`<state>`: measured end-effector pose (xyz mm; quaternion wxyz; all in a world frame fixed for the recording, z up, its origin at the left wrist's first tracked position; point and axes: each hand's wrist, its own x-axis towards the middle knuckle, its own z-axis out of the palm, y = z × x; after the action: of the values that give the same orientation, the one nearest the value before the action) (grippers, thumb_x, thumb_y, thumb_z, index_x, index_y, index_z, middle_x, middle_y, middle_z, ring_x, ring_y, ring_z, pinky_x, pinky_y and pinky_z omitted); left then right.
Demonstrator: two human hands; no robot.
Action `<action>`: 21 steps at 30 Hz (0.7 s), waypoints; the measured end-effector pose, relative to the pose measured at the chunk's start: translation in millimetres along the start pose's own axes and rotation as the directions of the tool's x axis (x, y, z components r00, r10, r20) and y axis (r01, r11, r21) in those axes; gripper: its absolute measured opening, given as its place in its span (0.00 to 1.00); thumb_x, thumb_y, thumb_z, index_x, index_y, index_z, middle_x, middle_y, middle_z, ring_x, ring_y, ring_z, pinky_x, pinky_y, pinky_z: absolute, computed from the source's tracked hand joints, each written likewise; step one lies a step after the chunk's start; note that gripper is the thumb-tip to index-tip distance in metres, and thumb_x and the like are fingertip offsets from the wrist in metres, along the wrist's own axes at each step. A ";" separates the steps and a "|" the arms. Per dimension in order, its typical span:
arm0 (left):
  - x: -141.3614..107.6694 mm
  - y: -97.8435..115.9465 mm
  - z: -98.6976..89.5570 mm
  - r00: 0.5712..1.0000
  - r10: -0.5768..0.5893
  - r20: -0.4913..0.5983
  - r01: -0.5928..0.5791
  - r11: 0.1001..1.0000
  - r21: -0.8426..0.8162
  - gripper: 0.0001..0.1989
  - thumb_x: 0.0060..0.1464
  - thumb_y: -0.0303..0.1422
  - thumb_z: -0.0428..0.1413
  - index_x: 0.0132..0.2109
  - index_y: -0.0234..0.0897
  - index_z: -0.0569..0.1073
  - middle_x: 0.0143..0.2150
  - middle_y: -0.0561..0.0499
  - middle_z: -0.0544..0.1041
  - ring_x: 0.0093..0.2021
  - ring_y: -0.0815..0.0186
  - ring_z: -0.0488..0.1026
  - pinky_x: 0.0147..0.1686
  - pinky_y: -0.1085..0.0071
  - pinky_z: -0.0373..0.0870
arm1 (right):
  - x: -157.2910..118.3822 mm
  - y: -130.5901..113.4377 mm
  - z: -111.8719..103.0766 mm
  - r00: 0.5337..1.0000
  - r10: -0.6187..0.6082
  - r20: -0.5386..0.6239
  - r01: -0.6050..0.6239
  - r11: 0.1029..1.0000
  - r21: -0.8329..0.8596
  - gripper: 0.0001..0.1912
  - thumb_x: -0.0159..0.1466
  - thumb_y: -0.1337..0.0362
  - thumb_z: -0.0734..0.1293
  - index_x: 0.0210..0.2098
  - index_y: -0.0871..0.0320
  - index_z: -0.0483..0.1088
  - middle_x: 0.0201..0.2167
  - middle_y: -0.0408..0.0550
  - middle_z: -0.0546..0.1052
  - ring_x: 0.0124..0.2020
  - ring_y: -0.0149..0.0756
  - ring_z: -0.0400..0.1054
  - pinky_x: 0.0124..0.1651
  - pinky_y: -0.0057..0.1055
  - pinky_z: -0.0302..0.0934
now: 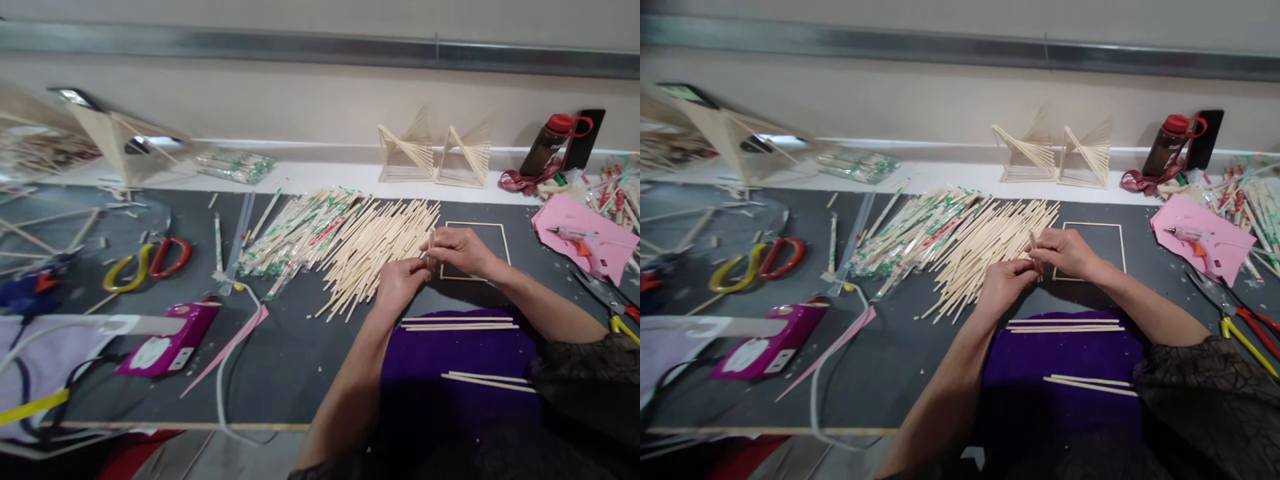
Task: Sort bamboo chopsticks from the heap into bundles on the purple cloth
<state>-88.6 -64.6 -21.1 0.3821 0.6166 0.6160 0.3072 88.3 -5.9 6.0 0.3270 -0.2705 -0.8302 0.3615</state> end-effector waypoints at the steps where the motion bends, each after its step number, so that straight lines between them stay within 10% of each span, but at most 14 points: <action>1: -0.2 0.3 -0.7 1.000 0.007 0.002 -0.007 1.000 -0.001 0.12 0.49 0.36 0.56 0.35 0.38 0.84 0.22 0.55 0.74 0.26 0.69 0.67 0.28 0.73 0.59 | -0.3 0.1 0.7 1.000 0.007 -0.003 -0.007 1.000 -0.001 0.16 0.66 0.62 0.64 0.23 0.55 0.75 0.33 0.43 0.80 0.40 0.32 0.74 0.45 0.30 0.64; 9: -4.7 7.8 -3.2 0.998 -0.004 -0.065 -0.014 0.958 -0.285 0.11 0.48 0.39 0.62 0.35 0.37 0.84 0.29 0.51 0.80 0.30 0.68 0.72 0.30 0.73 0.66 | 0.1 -5.3 -0.5 0.968 0.174 -0.180 -0.122 0.955 0.269 0.12 0.60 0.55 0.70 0.30 0.58 0.78 0.27 0.43 0.76 0.27 0.28 0.70 0.31 0.27 0.63; 15: 1.4 10.0 -6.4 0.924 -0.273 -0.268 -0.050 0.609 -0.792 0.15 0.37 0.40 0.71 0.31 0.35 0.81 0.33 0.51 0.80 0.29 0.74 0.73 0.26 0.82 0.68 | 3.7 -11.4 -7.3 0.845 0.468 -0.260 -0.237 0.763 0.602 0.20 0.50 0.48 0.77 0.25 0.59 0.73 0.22 0.41 0.73 0.20 0.25 0.65 0.20 0.23 0.58; 21: 2.9 16.9 -16.0 0.894 -0.427 -0.132 -0.014 0.270 -0.963 0.09 0.44 0.28 0.69 0.34 0.34 0.79 0.27 0.54 0.78 0.25 0.76 0.75 0.21 0.86 0.65 | 1.4 -5.8 1.9 0.846 0.481 -0.230 -0.266 0.755 0.599 0.16 0.51 0.52 0.77 0.26 0.59 0.75 0.19 0.41 0.73 0.19 0.24 0.65 0.21 0.23 0.59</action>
<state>-93.2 -59.3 1.3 0.5851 0.1126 0.4499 0.6653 84.8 -9.1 9.9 0.4600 -0.3922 -0.5420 0.5838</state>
